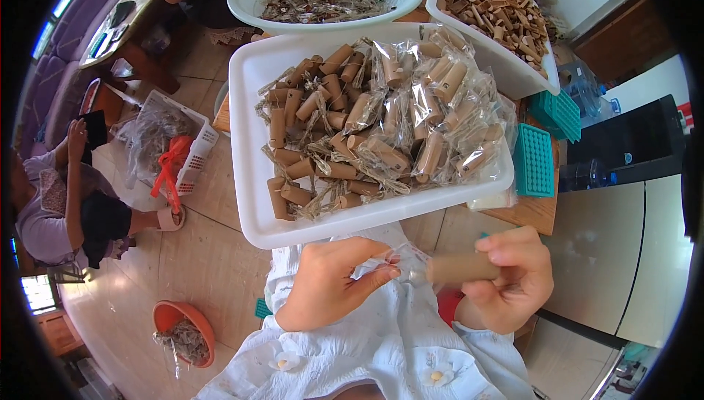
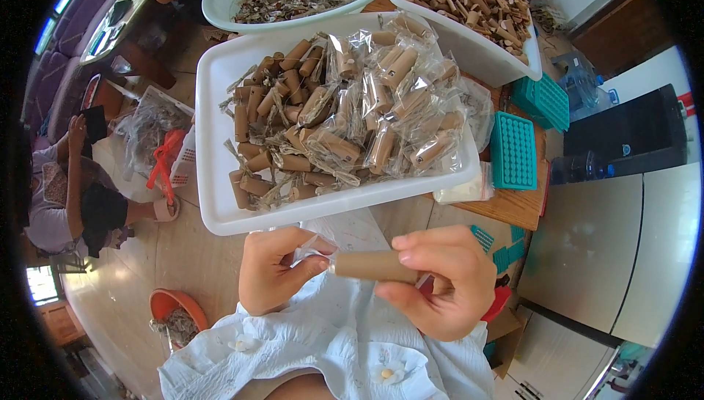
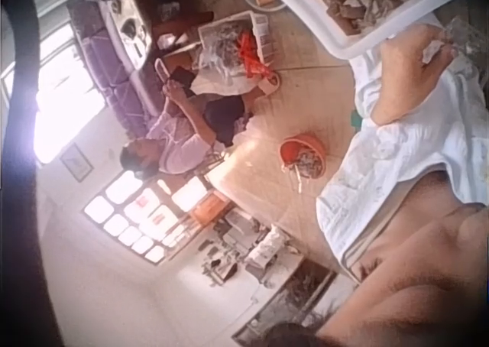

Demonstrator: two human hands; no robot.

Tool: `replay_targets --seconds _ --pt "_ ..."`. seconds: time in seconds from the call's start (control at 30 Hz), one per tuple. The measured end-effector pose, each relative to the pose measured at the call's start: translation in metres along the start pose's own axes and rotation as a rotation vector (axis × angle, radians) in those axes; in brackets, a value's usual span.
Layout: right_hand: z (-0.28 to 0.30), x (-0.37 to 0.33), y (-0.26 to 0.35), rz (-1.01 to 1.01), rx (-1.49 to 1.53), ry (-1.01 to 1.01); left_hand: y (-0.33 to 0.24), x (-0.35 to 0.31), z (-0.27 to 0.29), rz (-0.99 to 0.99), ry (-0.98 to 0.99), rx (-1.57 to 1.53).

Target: The person packages small cylindrical components by hand, placing them one by one into individual plastic bags.

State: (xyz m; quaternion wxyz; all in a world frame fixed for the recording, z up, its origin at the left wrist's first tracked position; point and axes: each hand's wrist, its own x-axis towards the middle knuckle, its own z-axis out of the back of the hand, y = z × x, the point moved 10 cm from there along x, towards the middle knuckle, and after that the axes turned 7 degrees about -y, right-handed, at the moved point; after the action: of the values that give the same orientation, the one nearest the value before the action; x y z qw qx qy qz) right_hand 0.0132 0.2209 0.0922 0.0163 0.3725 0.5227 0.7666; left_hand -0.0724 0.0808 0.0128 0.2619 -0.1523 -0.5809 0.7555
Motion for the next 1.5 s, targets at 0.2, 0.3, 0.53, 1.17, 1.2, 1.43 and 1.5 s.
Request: replay_targets --seconds 0.2,0.3,0.53,1.17,1.2,1.43,1.5 --pt "-0.007 -0.003 0.000 0.023 -0.177 0.015 -0.002 0.000 -0.004 -0.014 0.016 0.008" --pt "-0.018 -0.001 -0.006 -0.023 -0.183 0.089 0.000 0.001 -0.005 -0.009 0.022 0.026" --pt "-0.032 0.005 -0.010 -0.014 -0.217 0.168 0.002 0.004 -0.006 0.001 0.025 0.045" --pt "-0.055 -0.001 -0.010 0.126 -0.203 0.326 0.005 0.000 -0.008 0.036 0.105 -0.147" --pt "-0.059 -0.002 -0.006 0.199 -0.295 0.384 0.004 0.001 -0.009 0.034 0.107 -0.148" --pt "-0.077 -0.017 -0.026 0.104 -0.144 0.530 0.010 0.000 -0.011 0.064 0.146 -0.196" --pt "-0.073 -0.021 -0.036 -0.033 -0.006 0.510 0.016 -0.001 -0.015 0.092 0.174 -0.166"
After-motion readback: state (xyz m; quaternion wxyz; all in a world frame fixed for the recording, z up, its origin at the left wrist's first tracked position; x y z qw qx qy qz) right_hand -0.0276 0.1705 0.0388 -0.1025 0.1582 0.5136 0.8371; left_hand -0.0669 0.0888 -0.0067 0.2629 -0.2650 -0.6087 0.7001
